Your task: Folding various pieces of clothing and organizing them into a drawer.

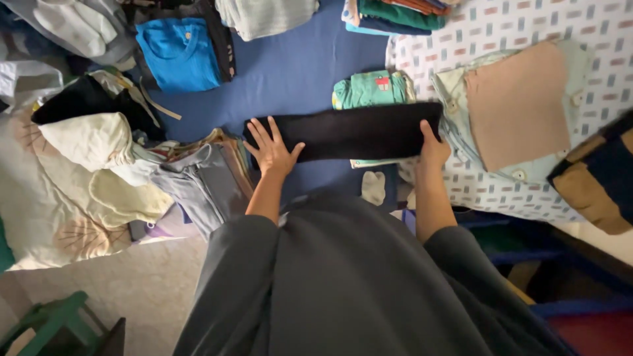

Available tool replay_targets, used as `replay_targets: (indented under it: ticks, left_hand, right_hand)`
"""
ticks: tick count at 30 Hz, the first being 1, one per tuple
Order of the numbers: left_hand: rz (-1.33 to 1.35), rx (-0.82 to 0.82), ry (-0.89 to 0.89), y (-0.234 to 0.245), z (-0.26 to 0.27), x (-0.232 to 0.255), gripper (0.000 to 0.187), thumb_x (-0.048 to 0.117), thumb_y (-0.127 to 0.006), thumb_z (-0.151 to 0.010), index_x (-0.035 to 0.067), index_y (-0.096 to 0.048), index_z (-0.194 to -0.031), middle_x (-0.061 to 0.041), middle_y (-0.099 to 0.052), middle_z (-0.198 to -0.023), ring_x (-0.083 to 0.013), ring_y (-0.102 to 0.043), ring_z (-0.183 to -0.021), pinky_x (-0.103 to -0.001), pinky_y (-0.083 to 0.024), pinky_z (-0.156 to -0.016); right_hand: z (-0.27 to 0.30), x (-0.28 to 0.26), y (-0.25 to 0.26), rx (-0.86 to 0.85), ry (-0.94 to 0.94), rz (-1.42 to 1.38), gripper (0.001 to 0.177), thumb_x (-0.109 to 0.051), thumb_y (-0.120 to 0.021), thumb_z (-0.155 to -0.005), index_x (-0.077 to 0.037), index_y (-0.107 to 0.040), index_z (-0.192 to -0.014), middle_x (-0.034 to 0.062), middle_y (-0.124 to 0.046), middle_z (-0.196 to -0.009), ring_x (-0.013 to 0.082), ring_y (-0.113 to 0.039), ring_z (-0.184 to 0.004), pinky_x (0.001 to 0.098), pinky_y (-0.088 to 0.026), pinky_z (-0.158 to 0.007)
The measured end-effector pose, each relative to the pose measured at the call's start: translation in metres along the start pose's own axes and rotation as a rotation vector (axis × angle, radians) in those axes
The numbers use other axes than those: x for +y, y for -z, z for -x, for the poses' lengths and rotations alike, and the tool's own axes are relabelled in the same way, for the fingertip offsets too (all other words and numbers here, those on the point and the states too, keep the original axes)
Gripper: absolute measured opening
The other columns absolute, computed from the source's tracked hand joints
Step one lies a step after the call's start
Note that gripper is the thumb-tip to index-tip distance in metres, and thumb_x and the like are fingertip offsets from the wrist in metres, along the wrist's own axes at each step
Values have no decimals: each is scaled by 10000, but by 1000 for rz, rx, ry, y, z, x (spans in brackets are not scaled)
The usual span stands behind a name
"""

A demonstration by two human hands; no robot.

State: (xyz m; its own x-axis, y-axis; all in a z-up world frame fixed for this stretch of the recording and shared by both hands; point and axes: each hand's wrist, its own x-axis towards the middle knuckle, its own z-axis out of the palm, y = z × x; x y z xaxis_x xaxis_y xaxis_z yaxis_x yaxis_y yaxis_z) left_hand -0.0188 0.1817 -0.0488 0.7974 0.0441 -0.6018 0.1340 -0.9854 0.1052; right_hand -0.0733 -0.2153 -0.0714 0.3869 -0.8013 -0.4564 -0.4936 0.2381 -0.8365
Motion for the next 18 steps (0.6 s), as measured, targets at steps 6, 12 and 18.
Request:
replay_targets:
  ticks: [6,12,18]
  left_hand:
    - [96,0,15,23,23,15,1330,747,-720,-744,59,-13,-1636,-327,65,-1667,-457,91,-1552,-727,-72,-1178]
    - [938,106,-525,-30,56,81,1164,630,-700,-928,7,-38,-1656,-268,-40,-1730,-421,7,-1613,-609,-61,-1272]
    - [2039,-438,-460,13,81,70,899,551,-615,-938,83,-267,-1621,-181,-381,-1589,-283,-402,-1429,-459,-356,-1162]
  right_hand:
    - [29,-62,10,-219,-332,-175,466,-96,-780,-793,-55,-646,-1238,52,-686,-1028,228,-644,-902,415,-484,-753]
    - [84,-64,0,-467,237,-159,277,-84,-757,-941,9,-710,-1198,39,-742,-1100,183,-680,-998,319,-556,-912]
    - [243,-72,-69,-582,875,427,235,-163,-773,-922,-46,-703,-1114,144,-725,-1018,303,-706,-927,393,-560,-831]
